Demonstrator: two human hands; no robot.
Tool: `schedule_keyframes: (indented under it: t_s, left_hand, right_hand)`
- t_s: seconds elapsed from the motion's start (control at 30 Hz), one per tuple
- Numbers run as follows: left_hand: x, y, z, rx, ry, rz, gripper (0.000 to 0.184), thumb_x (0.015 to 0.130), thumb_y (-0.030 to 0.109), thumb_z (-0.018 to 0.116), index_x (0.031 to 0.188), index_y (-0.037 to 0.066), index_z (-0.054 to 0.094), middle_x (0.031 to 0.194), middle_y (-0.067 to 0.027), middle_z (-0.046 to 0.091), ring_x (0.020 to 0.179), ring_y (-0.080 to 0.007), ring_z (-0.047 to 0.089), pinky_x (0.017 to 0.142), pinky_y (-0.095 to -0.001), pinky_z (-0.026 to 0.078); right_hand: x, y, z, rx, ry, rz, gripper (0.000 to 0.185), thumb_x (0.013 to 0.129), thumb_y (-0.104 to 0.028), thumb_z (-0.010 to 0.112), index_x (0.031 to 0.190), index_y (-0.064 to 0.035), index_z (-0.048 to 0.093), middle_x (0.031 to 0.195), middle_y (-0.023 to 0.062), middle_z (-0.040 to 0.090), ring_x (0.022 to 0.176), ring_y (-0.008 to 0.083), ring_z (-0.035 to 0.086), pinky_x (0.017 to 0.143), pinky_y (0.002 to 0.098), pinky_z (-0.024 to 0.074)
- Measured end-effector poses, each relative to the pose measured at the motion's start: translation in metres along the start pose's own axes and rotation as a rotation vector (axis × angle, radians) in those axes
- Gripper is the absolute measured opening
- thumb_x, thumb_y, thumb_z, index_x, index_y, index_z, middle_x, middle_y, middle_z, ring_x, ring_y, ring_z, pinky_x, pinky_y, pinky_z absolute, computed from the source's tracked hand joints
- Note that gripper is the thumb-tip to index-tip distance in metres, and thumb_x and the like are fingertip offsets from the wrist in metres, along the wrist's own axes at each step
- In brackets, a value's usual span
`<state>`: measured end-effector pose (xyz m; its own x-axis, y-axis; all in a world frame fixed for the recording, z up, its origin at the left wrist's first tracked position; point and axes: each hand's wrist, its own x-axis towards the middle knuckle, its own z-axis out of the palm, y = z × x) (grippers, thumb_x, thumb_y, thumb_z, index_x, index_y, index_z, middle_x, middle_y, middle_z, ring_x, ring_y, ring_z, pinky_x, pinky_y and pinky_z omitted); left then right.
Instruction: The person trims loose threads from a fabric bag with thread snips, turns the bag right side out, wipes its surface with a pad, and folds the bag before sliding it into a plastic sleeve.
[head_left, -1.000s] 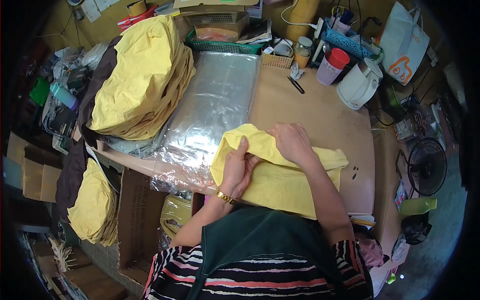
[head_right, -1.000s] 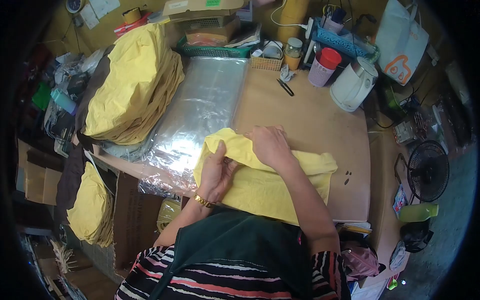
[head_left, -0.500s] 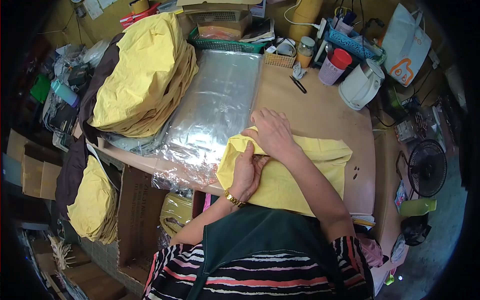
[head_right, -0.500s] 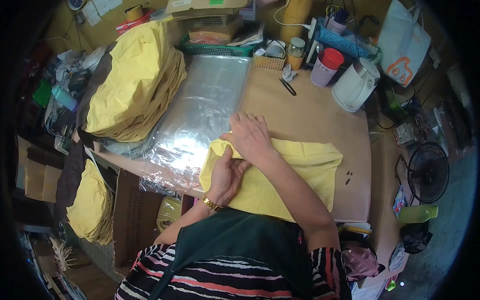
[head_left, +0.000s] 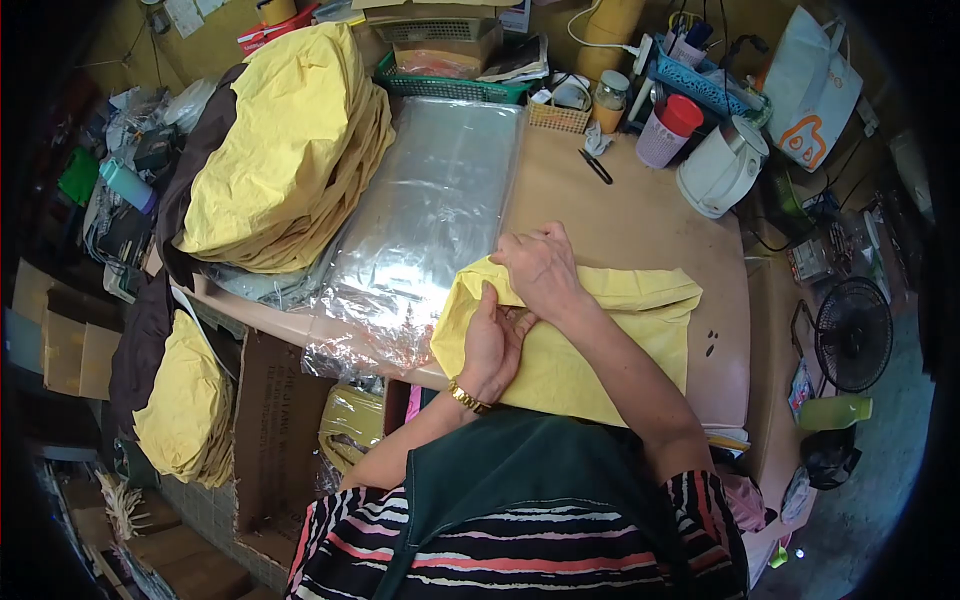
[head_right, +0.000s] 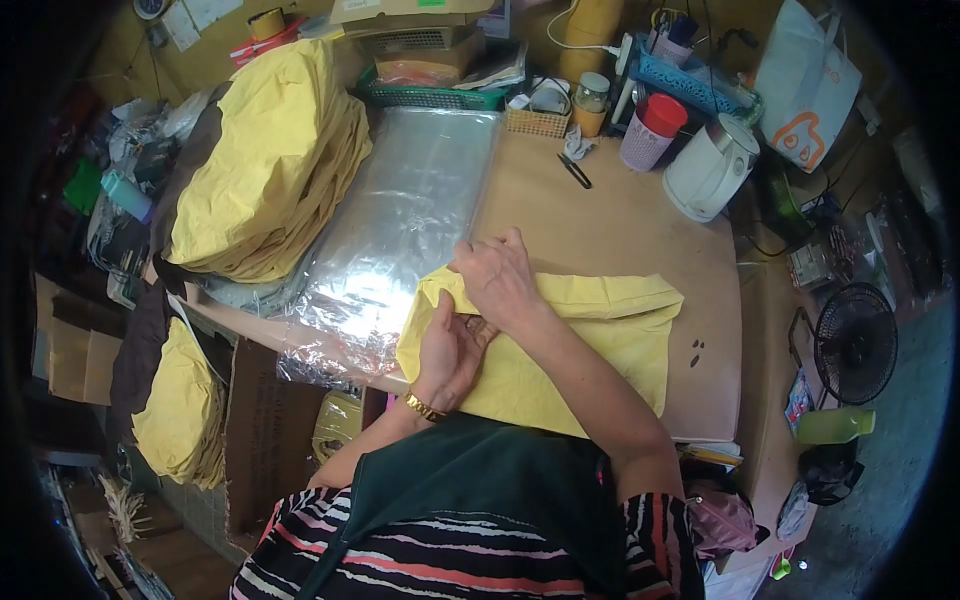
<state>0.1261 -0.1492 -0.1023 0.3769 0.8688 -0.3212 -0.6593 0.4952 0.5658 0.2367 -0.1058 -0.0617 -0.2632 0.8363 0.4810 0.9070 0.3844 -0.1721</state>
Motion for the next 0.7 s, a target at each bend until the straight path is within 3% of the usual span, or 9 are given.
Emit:
schedule_keyframes:
  t_s: [0.07, 0.13, 0.27, 0.37, 0.47, 0.6, 0.7]
  left_hand:
    - [0.001, -0.003, -0.007, -0.077, -0.048, -0.041, 0.049, 0.104, 0.042, 0.031, 0.133, 0.004, 0.042, 0.124, -0.0091, 0.056, 0.111, -0.0203, 0.054, 0.101, -0.0414, 0.041]
    - [-0.003, -0.004, -0.003, -0.065, -0.07, 0.059, 0.038, 0.105, 0.035, 0.035, 0.122, 0.005, 0.051, 0.113, -0.0053, 0.06, 0.101, -0.0158, 0.057, 0.095, -0.0365, 0.044]
    - [-0.005, -0.01, -0.009, 0.04, -0.062, 0.184, 0.039, 0.105, 0.034, 0.034, 0.121, 0.003, 0.052, 0.112, -0.0067, 0.061, 0.099, -0.0166, 0.059, 0.092, -0.0351, 0.046]
    - [-0.004, -0.003, -0.008, 0.017, -0.043, 0.147, 0.04, 0.105, 0.034, 0.033, 0.12, 0.001, 0.052, 0.113, -0.009, 0.061, 0.1, -0.0186, 0.06, 0.09, -0.0335, 0.049]
    - [-0.003, 0.021, -0.006, -0.039, -0.073, 0.017, 0.045, 0.104, 0.035, 0.034, 0.129, -0.001, 0.046, 0.124, -0.0132, 0.058, 0.112, -0.0229, 0.058, 0.1, -0.04, 0.046]
    - [0.0, 0.044, 0.001, -0.183, -0.055, -0.058, 0.042, 0.104, 0.035, 0.036, 0.123, 0.0, 0.049, 0.116, -0.0132, 0.06, 0.105, -0.0213, 0.061, 0.094, -0.0365, 0.052]
    - [0.005, 0.034, 0.007, 0.128, -0.104, -0.108, 0.041, 0.102, 0.033, 0.042, 0.121, -0.002, 0.051, 0.112, -0.0146, 0.064, 0.1, -0.0229, 0.065, 0.084, -0.0361, 0.058]
  right_hand:
    - [0.005, 0.001, -0.006, 0.126, -0.096, 0.139, 0.018, 0.087, -0.017, 0.06, 0.078, -0.0022, 0.061, 0.074, 0.0157, 0.066, 0.068, 0.0321, 0.061, 0.079, 0.0421, 0.0409]
    - [0.008, 0.003, -0.006, 0.162, -0.112, 0.207, 0.02, 0.089, -0.018, 0.059, 0.079, -0.0014, 0.061, 0.075, 0.0174, 0.066, 0.068, 0.0341, 0.061, 0.077, 0.0434, 0.0425]
    - [0.01, 0.015, -0.006, 0.37, -0.25, 0.394, 0.027, 0.092, -0.025, 0.056, 0.083, -0.0007, 0.063, 0.076, 0.0217, 0.064, 0.071, 0.0386, 0.06, 0.07, 0.0459, 0.0455]
    - [0.014, 0.022, -0.027, 0.501, -0.331, 0.421, 0.03, 0.093, -0.026, 0.055, 0.083, 0.0009, 0.063, 0.077, 0.0227, 0.063, 0.072, 0.0393, 0.06, 0.07, 0.0444, 0.046]
    - [0.006, 0.025, -0.057, 0.363, -0.343, 0.346, 0.031, 0.093, -0.028, 0.056, 0.085, -0.0002, 0.066, 0.08, 0.0222, 0.064, 0.074, 0.0382, 0.06, 0.071, 0.0445, 0.046]
    - [0.002, 0.043, -0.057, 0.339, -0.486, 0.405, 0.03, 0.092, -0.03, 0.056, 0.089, -0.0025, 0.069, 0.083, 0.0209, 0.065, 0.077, 0.0364, 0.061, 0.074, 0.0434, 0.0461]
    - [-0.008, 0.043, -0.046, 0.217, -0.335, 0.283, 0.03, 0.092, -0.031, 0.057, 0.093, -0.0048, 0.071, 0.084, 0.0204, 0.066, 0.077, 0.0369, 0.061, 0.073, 0.0428, 0.0466]
